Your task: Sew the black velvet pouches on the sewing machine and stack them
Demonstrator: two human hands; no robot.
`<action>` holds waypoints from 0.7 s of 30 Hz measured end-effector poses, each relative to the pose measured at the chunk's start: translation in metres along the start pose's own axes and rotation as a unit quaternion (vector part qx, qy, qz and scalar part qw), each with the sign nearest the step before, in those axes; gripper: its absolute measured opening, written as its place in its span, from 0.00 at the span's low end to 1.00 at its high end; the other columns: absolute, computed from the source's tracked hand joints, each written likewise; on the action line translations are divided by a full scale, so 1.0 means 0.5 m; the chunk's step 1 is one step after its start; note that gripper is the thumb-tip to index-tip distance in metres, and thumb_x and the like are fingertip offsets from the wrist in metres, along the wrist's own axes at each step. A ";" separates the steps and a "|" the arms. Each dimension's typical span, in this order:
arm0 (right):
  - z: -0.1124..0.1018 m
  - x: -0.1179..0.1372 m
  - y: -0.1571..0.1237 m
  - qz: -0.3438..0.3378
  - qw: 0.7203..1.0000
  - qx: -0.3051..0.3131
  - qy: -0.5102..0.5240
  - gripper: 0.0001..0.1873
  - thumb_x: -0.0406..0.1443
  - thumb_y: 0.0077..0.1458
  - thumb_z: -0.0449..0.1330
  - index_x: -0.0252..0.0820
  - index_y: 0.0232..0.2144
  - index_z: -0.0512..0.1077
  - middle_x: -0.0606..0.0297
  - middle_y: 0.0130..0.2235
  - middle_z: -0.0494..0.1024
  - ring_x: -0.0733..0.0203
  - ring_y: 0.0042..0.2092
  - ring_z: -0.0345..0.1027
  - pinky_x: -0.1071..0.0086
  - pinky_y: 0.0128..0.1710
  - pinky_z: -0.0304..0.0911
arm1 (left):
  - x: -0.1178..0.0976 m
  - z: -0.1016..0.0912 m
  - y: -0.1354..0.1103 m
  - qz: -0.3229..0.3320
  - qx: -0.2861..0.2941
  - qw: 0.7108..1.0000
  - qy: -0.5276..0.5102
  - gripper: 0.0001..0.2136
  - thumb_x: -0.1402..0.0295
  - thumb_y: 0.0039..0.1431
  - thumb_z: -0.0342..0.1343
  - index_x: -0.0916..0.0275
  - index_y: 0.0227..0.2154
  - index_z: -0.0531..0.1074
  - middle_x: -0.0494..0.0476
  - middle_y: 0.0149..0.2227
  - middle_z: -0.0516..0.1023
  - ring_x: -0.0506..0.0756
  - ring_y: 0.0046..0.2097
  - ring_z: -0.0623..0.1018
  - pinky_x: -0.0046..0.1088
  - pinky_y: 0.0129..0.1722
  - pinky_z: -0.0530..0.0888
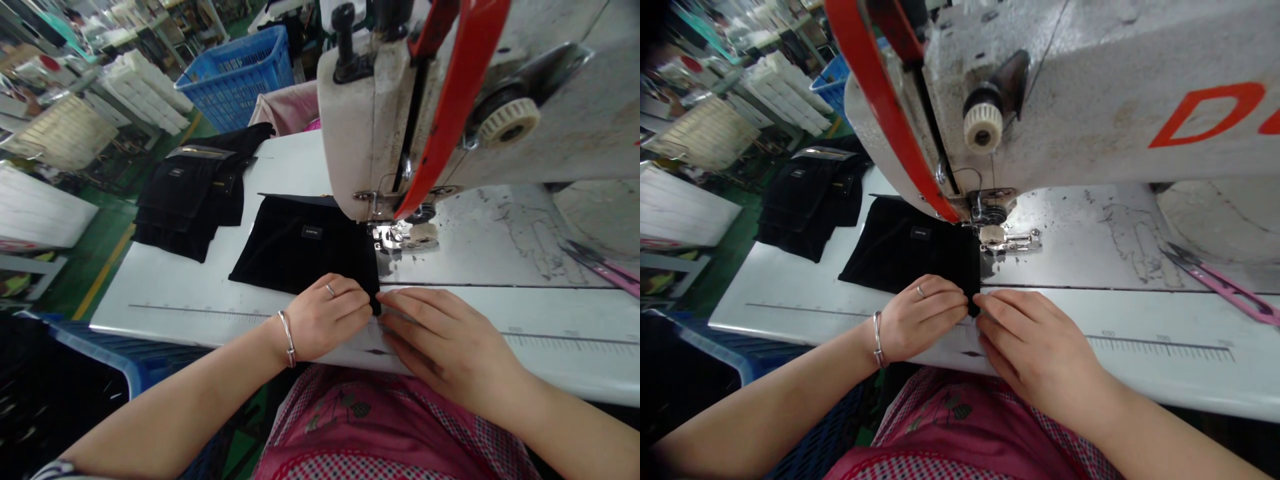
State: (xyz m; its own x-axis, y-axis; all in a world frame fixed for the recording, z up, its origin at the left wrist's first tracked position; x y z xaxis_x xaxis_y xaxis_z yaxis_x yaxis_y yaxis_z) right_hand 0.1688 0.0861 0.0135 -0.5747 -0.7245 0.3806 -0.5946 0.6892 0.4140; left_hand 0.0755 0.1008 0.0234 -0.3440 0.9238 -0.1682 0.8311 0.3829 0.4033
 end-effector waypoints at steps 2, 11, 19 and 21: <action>0.002 0.001 0.000 -0.002 1.000 0.002 0.004 0.14 0.32 0.58 0.59 0.39 0.47 0.72 0.59 0.53 0.74 0.54 0.55 0.66 0.58 0.54 0.66 | -0.002 0.002 -0.002 0.006 0.006 1.000 0.002 0.07 0.76 0.63 0.54 0.68 0.43 0.71 0.58 0.42 0.79 0.56 0.49 0.76 0.35 0.48 0.75; 0.008 -0.001 0.000 0.012 0.999 0.011 0.032 0.16 0.31 0.59 0.59 0.42 0.50 0.70 0.64 0.52 0.75 0.58 0.52 0.66 0.58 0.53 0.63 | -0.005 -0.003 -0.001 0.021 0.000 1.000 0.007 0.07 0.74 0.63 0.55 0.67 0.43 0.72 0.57 0.45 0.80 0.55 0.47 0.77 0.34 0.47 0.77; 0.015 -0.024 0.009 0.046 0.997 0.050 0.049 0.20 0.34 0.60 0.57 0.43 0.55 0.66 0.62 0.53 0.73 0.56 0.52 0.66 0.55 0.52 0.63 | 0.026 0.004 0.005 -0.013 0.004 0.999 -0.033 0.07 0.73 0.66 0.51 0.66 0.43 0.73 0.56 0.44 0.80 0.52 0.50 0.76 0.32 0.52 0.76; 0.017 -0.030 0.017 0.038 0.997 0.057 0.038 0.18 0.35 0.60 0.56 0.44 0.53 0.67 0.62 0.53 0.73 0.55 0.51 0.66 0.55 0.50 0.64 | 0.037 0.003 0.010 -0.008 0.001 0.999 -0.039 0.08 0.75 0.66 0.50 0.67 0.42 0.73 0.57 0.45 0.80 0.52 0.50 0.77 0.31 0.53 0.75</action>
Point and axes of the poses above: each hand's wrist, its own y-axis towards the middle knuckle, its own z-axis out of the palm, x = y × z, the point moved 10 cm from there along y, towards the middle knuckle
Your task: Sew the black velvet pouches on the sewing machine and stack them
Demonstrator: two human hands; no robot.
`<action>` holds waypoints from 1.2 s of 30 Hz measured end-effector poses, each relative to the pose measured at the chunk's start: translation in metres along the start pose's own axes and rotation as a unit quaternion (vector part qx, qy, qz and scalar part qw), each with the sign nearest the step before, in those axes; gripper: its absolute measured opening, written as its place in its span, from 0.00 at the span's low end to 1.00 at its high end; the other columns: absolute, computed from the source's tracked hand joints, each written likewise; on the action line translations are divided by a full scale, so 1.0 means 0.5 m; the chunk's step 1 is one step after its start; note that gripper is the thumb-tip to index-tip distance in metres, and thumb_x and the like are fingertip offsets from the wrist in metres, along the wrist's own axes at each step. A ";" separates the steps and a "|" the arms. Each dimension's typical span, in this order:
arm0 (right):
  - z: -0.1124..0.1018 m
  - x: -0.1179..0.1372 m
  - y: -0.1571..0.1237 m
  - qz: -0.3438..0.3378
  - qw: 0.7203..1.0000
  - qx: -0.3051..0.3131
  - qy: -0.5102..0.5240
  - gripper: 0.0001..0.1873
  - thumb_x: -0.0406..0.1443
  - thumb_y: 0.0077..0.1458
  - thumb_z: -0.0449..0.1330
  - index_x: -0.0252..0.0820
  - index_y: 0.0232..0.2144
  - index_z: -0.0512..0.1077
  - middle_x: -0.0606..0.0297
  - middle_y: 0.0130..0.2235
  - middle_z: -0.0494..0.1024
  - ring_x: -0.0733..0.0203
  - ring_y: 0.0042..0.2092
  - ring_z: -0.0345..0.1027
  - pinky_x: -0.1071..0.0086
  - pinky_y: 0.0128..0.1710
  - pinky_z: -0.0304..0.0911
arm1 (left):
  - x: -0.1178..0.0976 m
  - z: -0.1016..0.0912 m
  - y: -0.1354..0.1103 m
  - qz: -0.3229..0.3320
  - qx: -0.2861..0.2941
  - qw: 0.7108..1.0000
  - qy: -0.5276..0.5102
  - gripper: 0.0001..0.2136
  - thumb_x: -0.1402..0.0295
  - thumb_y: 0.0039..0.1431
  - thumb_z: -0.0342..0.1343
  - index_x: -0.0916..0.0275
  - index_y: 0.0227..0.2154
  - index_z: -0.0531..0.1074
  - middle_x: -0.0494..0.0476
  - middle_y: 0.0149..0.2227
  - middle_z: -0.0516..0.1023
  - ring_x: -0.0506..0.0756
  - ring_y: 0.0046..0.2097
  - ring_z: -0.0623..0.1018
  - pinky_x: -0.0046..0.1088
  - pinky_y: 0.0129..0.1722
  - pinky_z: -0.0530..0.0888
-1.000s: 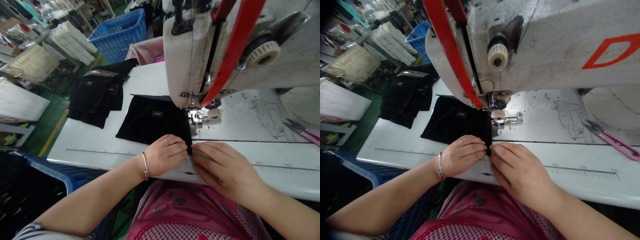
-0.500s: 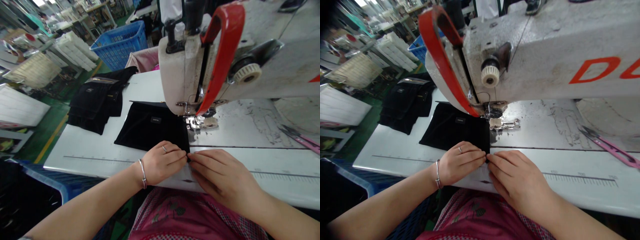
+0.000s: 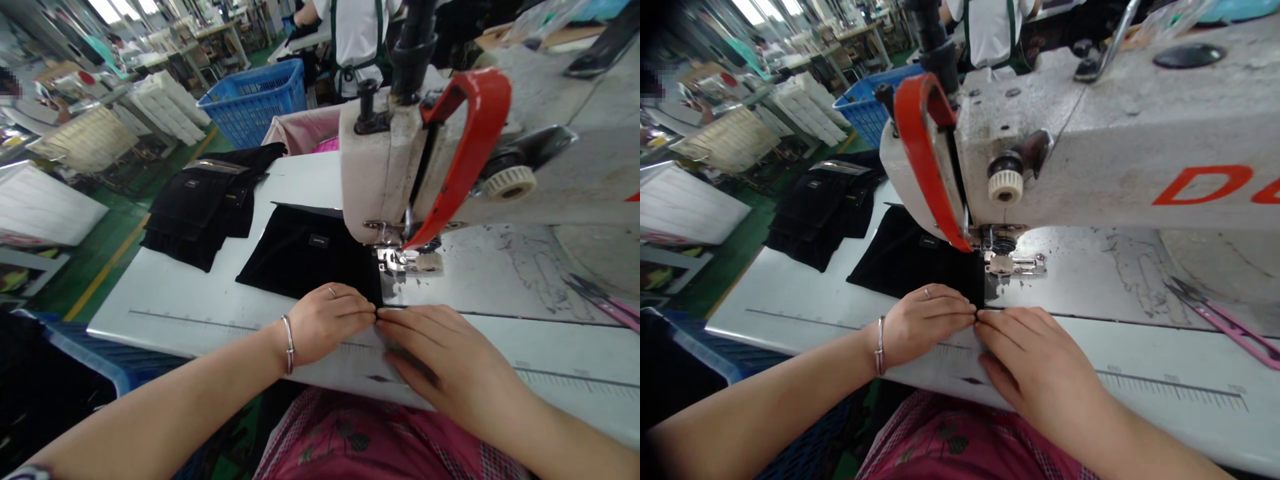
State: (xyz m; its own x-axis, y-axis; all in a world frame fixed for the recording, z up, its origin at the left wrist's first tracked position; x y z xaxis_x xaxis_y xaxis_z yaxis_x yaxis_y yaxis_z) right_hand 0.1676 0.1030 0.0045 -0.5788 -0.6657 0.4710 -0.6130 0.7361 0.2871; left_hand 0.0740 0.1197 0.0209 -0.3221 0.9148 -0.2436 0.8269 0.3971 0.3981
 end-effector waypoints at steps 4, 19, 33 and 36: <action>-0.002 -0.014 0.026 -0.012 0.999 0.013 -0.029 0.16 0.36 0.60 0.57 0.44 0.51 0.69 0.61 0.52 0.74 0.53 0.49 0.68 0.54 0.48 0.65 | 0.027 -0.002 0.012 0.009 -0.007 1.000 -0.005 0.08 0.76 0.66 0.49 0.67 0.42 0.74 0.58 0.45 0.80 0.51 0.51 0.77 0.31 0.55 0.75; -0.001 -0.066 0.077 -0.008 0.990 -0.020 -0.142 0.24 0.40 0.57 0.58 0.37 0.54 0.67 0.55 0.56 0.71 0.47 0.51 0.68 0.53 0.47 0.67 | 0.140 0.013 0.049 -0.041 -0.012 0.996 0.082 0.09 0.73 0.65 0.51 0.63 0.44 0.75 0.56 0.45 0.80 0.51 0.49 0.77 0.29 0.53 0.73; -0.001 -0.078 0.085 -0.009 0.990 -0.040 -0.132 0.16 0.39 0.61 0.55 0.40 0.49 0.73 0.59 0.52 0.75 0.52 0.48 0.70 0.58 0.42 0.68 | 0.197 0.012 0.064 -0.093 -0.013 0.993 0.074 0.10 0.74 0.63 0.52 0.59 0.40 0.78 0.54 0.41 0.81 0.52 0.45 0.78 0.30 0.49 0.74; -0.003 -0.080 0.086 -0.007 0.992 -0.038 -0.119 0.16 0.38 0.61 0.55 0.41 0.48 0.73 0.60 0.52 0.75 0.52 0.49 0.70 0.58 0.43 0.67 | 0.194 0.009 0.063 -0.085 -0.023 0.994 0.069 0.10 0.74 0.63 0.53 0.59 0.40 0.78 0.54 0.41 0.81 0.52 0.46 0.78 0.29 0.50 0.74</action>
Point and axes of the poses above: each hand's wrist, its own y-axis towards the middle knuckle, its own z-axis out of the palm, x = y × z, the point moved 10 cm from there along y, towards the middle knuckle
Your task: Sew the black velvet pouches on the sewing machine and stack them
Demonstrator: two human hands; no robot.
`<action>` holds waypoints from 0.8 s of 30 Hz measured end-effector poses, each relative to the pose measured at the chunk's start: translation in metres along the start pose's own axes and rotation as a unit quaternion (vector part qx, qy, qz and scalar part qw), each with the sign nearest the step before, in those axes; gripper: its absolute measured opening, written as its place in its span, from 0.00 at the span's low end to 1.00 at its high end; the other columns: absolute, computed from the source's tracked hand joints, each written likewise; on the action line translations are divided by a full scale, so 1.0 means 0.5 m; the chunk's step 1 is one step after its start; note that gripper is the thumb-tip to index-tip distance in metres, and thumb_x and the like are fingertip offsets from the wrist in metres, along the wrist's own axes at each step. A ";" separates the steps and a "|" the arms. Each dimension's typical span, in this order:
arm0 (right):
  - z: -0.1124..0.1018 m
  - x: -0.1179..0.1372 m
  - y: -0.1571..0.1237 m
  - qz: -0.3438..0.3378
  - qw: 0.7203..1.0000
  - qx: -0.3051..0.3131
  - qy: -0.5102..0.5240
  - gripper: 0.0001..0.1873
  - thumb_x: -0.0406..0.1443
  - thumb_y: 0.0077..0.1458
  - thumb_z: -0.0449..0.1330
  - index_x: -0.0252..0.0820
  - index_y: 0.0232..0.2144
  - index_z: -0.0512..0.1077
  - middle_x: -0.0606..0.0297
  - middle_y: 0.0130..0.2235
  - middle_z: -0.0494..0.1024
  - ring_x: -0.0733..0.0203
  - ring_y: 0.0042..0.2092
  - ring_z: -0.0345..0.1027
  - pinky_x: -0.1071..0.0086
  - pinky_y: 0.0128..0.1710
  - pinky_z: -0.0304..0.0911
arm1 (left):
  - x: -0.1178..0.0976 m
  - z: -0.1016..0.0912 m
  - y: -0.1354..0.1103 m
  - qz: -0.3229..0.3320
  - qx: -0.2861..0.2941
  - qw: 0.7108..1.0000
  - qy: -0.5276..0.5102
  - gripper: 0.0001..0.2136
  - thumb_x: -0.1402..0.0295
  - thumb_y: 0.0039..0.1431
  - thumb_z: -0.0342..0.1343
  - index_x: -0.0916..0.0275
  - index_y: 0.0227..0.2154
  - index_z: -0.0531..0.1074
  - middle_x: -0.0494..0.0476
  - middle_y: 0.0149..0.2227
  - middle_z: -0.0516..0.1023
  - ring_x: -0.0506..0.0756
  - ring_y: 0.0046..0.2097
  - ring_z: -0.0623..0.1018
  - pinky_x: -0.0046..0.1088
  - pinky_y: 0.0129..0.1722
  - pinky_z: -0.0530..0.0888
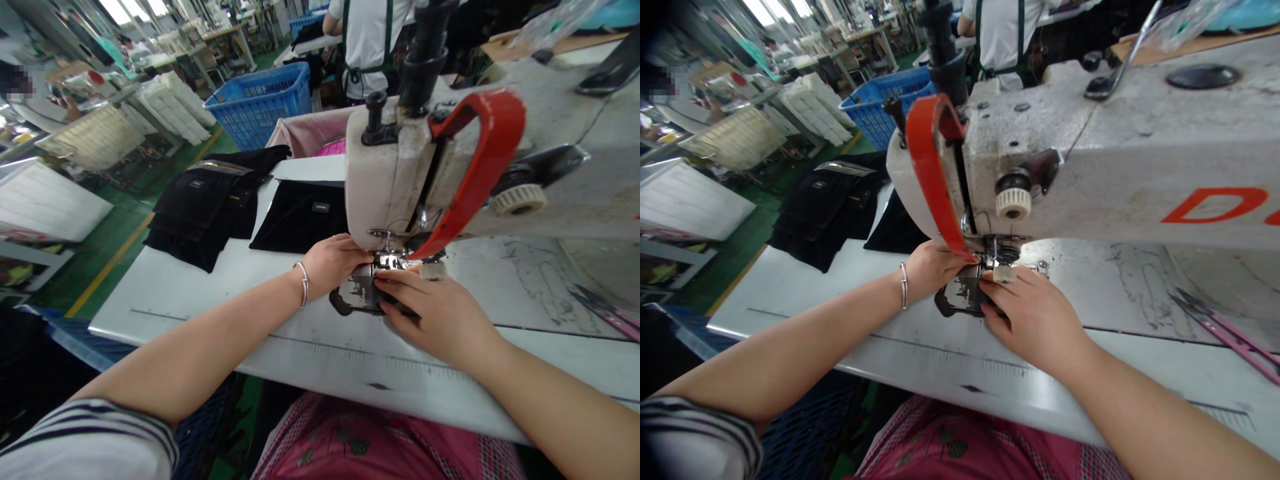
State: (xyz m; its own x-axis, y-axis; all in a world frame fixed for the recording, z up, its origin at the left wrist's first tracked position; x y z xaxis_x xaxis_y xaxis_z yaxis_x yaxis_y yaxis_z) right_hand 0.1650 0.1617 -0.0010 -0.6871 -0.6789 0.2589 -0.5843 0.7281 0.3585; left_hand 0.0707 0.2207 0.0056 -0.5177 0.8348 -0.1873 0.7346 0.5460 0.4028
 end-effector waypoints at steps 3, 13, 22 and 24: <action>-0.001 0.002 0.001 -0.004 1.000 0.003 0.014 0.15 0.38 0.61 0.55 0.41 0.48 0.73 0.61 0.51 0.76 0.53 0.49 0.70 0.58 0.45 0.66 | -0.003 -0.002 -0.002 0.004 -0.009 1.000 -0.005 0.10 0.75 0.63 0.52 0.59 0.40 0.78 0.53 0.42 0.81 0.52 0.47 0.77 0.29 0.50 0.74; -0.048 -0.041 -0.005 0.054 0.996 -0.076 -0.003 0.08 0.37 0.58 0.58 0.39 0.37 0.74 0.57 0.38 0.74 0.51 0.42 0.65 0.57 0.45 0.62 | 0.065 -0.008 0.020 -0.055 0.063 0.996 -0.033 0.12 0.75 0.64 0.47 0.63 0.39 0.77 0.57 0.43 0.78 0.55 0.49 0.75 0.33 0.51 0.72; -0.034 -0.066 -0.006 0.056 0.998 0.001 -0.009 0.06 0.35 0.57 0.57 0.41 0.37 0.71 0.60 0.38 0.72 0.51 0.42 0.63 0.58 0.44 0.61 | 0.016 -0.028 -0.046 -0.138 0.269 0.944 0.128 0.12 0.68 0.65 0.48 0.64 0.49 0.68 0.61 0.44 0.74 0.58 0.42 0.76 0.36 0.42 0.74; -0.044 -0.079 -0.004 0.077 0.996 -0.038 -0.023 0.06 0.37 0.59 0.58 0.40 0.38 0.71 0.58 0.38 0.72 0.51 0.42 0.63 0.59 0.44 0.61 | -0.018 -0.027 -0.065 -0.141 0.299 0.935 0.127 0.10 0.65 0.66 0.48 0.64 0.45 0.68 0.58 0.38 0.75 0.58 0.38 0.76 0.36 0.38 0.74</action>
Point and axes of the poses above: each hand's wrist, its own y-axis towards the middle knuckle, its own z-axis out of the palm, x = y × z, the point moved 10 cm from there along y, towards the middle knuckle
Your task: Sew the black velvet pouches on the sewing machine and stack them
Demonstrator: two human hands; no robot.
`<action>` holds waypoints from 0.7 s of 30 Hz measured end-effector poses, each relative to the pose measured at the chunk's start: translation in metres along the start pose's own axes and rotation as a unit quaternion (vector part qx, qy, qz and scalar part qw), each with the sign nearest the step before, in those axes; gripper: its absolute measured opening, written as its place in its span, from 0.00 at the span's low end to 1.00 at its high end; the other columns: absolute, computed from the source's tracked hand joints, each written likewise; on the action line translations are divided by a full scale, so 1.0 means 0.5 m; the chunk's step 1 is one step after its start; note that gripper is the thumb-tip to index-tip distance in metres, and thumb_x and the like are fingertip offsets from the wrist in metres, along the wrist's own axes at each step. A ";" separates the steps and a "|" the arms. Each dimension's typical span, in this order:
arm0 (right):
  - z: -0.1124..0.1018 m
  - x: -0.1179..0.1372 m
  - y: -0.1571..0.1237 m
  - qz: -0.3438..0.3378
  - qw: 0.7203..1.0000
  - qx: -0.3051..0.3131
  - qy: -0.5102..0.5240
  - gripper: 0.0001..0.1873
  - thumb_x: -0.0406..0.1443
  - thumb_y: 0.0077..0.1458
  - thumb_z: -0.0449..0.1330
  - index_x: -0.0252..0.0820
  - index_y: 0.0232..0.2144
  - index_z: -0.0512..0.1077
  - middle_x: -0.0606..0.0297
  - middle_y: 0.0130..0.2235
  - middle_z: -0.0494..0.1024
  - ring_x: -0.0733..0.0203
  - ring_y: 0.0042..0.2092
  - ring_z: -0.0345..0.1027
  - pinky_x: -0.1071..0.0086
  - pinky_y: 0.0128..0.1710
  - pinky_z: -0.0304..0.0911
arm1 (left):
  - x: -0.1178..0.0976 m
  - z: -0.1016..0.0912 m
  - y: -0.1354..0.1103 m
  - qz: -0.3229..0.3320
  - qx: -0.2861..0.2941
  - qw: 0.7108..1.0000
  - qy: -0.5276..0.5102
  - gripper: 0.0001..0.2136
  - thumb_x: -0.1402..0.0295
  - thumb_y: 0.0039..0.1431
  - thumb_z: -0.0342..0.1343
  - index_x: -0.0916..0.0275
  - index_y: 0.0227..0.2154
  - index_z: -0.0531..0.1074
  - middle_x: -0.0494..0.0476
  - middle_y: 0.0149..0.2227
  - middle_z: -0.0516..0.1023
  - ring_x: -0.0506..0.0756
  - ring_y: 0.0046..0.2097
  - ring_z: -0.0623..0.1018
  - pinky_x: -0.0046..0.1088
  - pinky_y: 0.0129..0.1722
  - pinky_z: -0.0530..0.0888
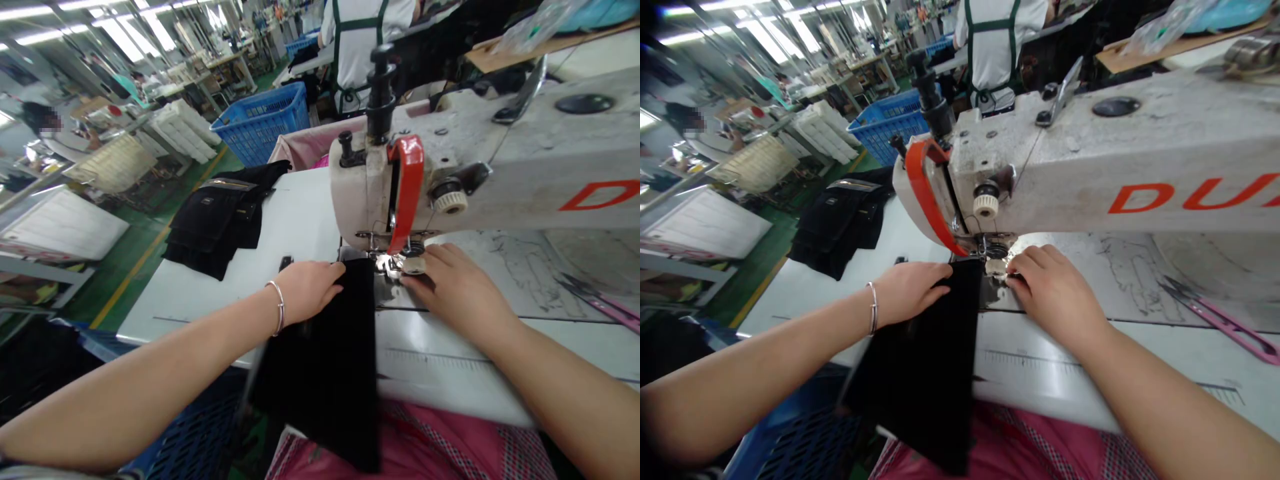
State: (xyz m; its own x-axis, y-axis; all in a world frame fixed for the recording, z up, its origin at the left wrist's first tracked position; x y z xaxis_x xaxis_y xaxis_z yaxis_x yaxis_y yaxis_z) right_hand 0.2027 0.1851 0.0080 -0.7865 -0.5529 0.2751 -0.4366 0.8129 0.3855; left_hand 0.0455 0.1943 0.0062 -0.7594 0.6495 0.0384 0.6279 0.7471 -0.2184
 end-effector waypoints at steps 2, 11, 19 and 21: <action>-0.004 -0.007 0.003 0.018 0.999 -0.025 -0.024 0.08 0.38 0.60 0.58 0.39 0.38 0.71 0.57 0.38 0.72 0.51 0.42 0.64 0.60 0.43 0.62 | -0.034 -0.004 -0.010 0.017 -0.015 1.000 0.009 0.09 0.66 0.65 0.48 0.65 0.39 0.70 0.59 0.37 0.74 0.60 0.40 0.75 0.38 0.40 0.75; 0.003 0.082 -0.033 -0.167 0.984 -0.006 0.060 0.11 0.30 0.60 0.55 0.41 0.44 0.74 0.60 0.47 0.76 0.57 0.45 0.68 0.63 0.43 0.64 | -0.108 0.011 -0.005 0.169 -0.198 0.963 -0.071 0.17 0.73 0.68 0.44 0.69 0.58 0.60 0.62 0.59 0.67 0.56 0.63 0.63 0.37 0.65 0.63; 0.018 0.070 -0.028 -0.118 0.985 0.051 0.119 0.09 0.33 0.62 0.54 0.41 0.40 0.75 0.62 0.41 0.77 0.58 0.42 0.69 0.62 0.41 0.63 | -0.085 0.016 0.011 0.159 -0.152 0.972 -0.086 0.22 0.78 0.64 0.46 0.56 0.60 0.62 0.60 0.56 0.67 0.58 0.57 0.68 0.43 0.58 0.69; 0.012 0.082 -0.032 -0.148 0.978 0.055 0.139 0.13 0.31 0.62 0.53 0.43 0.44 0.75 0.61 0.43 0.77 0.57 0.43 0.68 0.63 0.39 0.62 | -0.091 0.017 0.015 0.152 -0.144 0.976 -0.062 0.23 0.76 0.64 0.46 0.50 0.59 0.62 0.59 0.55 0.67 0.60 0.55 0.69 0.46 0.55 0.70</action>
State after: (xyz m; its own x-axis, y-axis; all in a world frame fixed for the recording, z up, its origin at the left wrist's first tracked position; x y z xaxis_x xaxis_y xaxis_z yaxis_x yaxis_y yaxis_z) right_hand 0.1750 0.1506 0.0080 -0.4752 -0.7833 0.4008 -0.6839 0.6154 0.3918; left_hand 0.0835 0.1692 -0.0057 -0.5339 0.8387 -0.1068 0.8360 0.5426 0.0818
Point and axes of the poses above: each hand's wrist, its own y-axis towards the middle knuckle, its own z-axis out of the palm, x = y × z, the point moved 10 cm from there along y, towards the middle knuckle
